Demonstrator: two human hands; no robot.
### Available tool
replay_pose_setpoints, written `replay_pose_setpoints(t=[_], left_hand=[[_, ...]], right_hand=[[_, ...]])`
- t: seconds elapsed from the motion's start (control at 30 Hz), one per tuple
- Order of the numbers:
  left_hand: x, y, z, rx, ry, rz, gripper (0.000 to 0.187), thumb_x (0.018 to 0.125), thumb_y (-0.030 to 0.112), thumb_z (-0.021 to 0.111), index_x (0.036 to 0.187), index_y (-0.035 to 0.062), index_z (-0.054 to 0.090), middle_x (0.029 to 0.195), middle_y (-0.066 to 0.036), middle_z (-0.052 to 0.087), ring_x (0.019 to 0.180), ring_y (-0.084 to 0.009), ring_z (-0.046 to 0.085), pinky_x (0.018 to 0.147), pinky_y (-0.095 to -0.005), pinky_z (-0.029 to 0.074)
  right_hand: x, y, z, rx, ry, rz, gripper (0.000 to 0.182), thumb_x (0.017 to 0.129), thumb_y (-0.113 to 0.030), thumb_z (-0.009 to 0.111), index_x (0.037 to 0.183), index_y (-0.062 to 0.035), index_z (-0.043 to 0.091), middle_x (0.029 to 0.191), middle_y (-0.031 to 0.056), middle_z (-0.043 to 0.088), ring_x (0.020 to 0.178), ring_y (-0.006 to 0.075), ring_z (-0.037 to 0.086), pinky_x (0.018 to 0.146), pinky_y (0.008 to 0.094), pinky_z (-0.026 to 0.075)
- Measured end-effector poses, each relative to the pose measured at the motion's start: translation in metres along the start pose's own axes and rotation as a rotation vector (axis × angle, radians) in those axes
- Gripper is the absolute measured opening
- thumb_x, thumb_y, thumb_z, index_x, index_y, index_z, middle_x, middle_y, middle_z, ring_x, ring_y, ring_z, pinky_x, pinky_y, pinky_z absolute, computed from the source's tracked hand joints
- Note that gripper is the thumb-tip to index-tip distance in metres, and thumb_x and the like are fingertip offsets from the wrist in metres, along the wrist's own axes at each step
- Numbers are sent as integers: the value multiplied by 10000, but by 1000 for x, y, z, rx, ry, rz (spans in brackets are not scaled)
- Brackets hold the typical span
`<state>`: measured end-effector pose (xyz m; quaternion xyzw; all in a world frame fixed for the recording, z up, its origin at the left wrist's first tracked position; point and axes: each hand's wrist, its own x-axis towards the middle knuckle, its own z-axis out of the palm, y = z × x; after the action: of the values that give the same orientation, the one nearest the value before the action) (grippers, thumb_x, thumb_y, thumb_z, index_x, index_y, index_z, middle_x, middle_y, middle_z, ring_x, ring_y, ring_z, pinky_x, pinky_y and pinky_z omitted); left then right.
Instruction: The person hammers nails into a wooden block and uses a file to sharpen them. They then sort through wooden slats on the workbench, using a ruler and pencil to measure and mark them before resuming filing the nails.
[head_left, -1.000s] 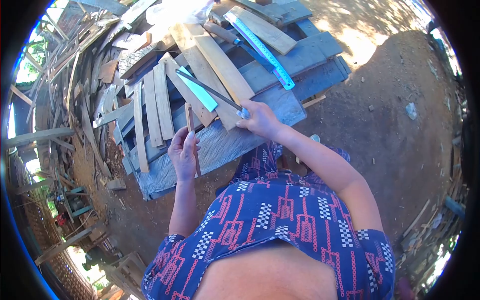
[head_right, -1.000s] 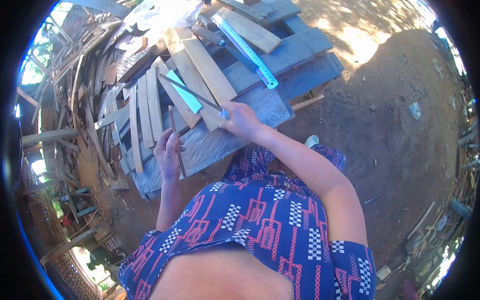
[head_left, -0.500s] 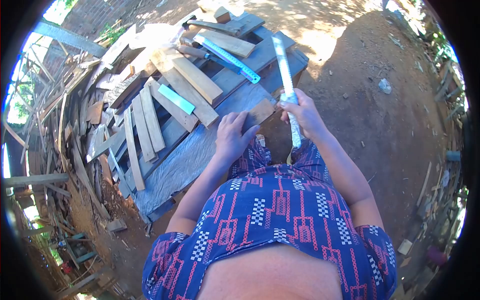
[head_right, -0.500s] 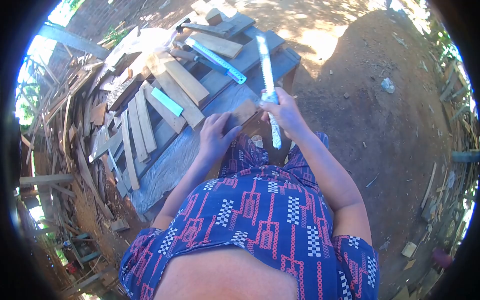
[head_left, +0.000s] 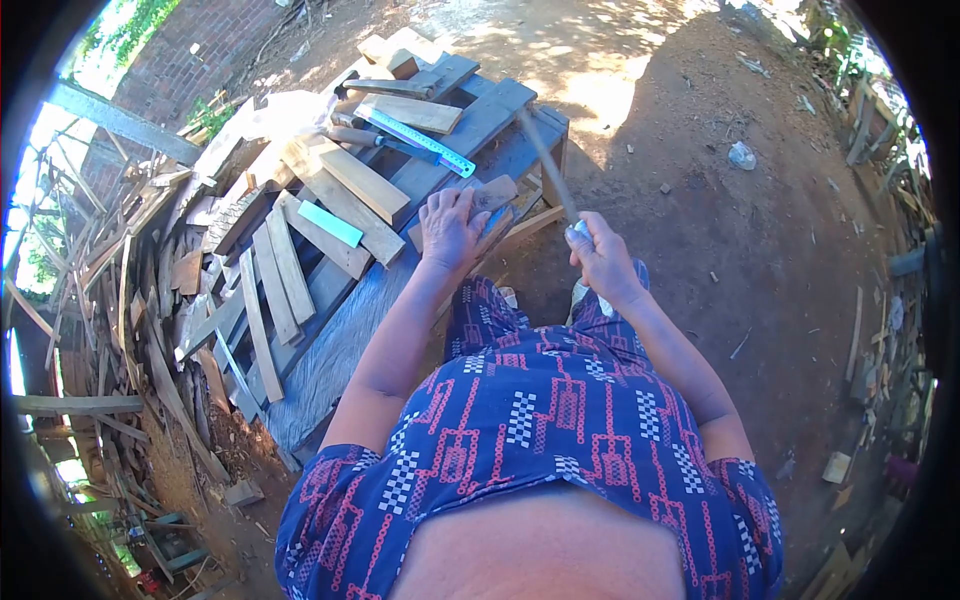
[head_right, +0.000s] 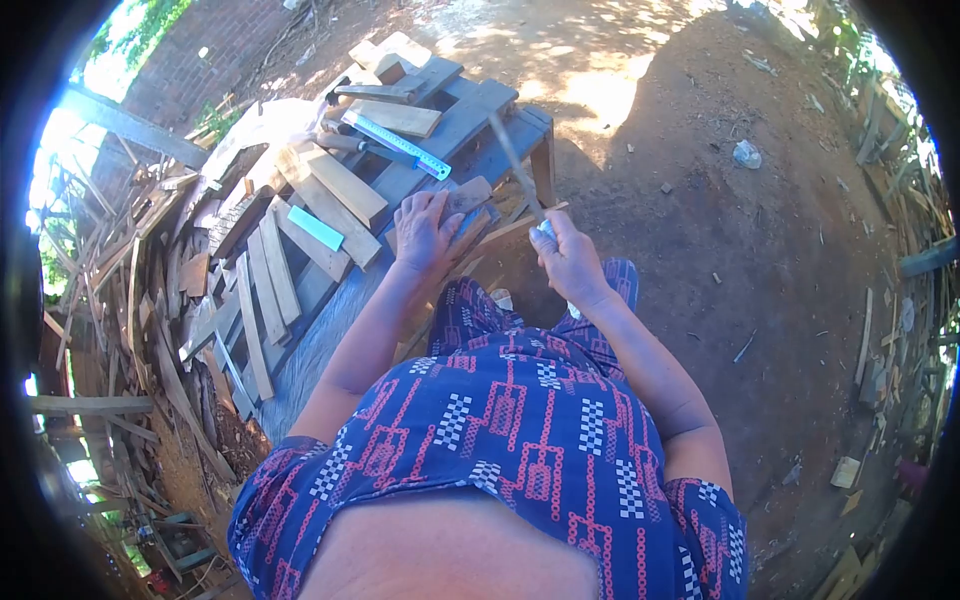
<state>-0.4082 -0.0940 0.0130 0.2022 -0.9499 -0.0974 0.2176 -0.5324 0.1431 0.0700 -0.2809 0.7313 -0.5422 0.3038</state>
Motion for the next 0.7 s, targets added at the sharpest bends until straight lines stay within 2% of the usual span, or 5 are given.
replay_pose_setpoints(t=[0.03, 0.07, 0.17, 0.4, 0.7], left_hand=[[-1, -3, -3, 5, -21, -19, 496, 820, 333, 697, 1239, 89, 591, 1141, -107, 553, 1131, -311, 477, 940, -441, 361], [2, -8, -3, 11, -40, -43, 508, 824, 338, 694, 1259, 99, 589, 1161, -108, 552, 1151, -313, 471, 951, -441, 357], [13, -5, 0, -23, -41, -105, 453, 846, 349, 666, 1223, 103, 611, 1160, -115, 562, 1152, -321, 480, 949, -445, 369], [41, 4, 20, 74, 51, -208, 236, 860, 328, 631, 936, 105, 647, 986, -104, 612, 1025, -306, 535, 891, -447, 394], [40, 13, 21, 85, 101, -231, 241, 849, 340, 622, 895, 104, 640, 927, -85, 610, 969, -294, 543, 844, -436, 402]], right_hand=[[0, 4, 2, -82, -9, 2, 266, 985, -271, 538, 1135, -53, 508, 687, 99, 612, 533, 200, 606, 489, 350, 465], [6, 16, 7, -81, -5, -3, 266, 985, -271, 538, 1135, -53, 508, 687, 99, 612, 533, 200, 606, 489, 350, 465], [9, 35, 20, -423, 77, -155, 282, 954, -289, 534, 1097, -49, 502, 853, 257, 657, 833, 456, 629, 692, 537, 474], [15, 44, 41, -579, 137, -215, 261, 943, -280, 547, 1009, -37, 482, 795, 226, 657, 777, 433, 641, 668, 529, 484], [22, 61, 55, -657, 172, -288, 225, 936, -264, 552, 956, -58, 461, 703, 197, 646, 691, 419, 644, 617, 523, 490]])
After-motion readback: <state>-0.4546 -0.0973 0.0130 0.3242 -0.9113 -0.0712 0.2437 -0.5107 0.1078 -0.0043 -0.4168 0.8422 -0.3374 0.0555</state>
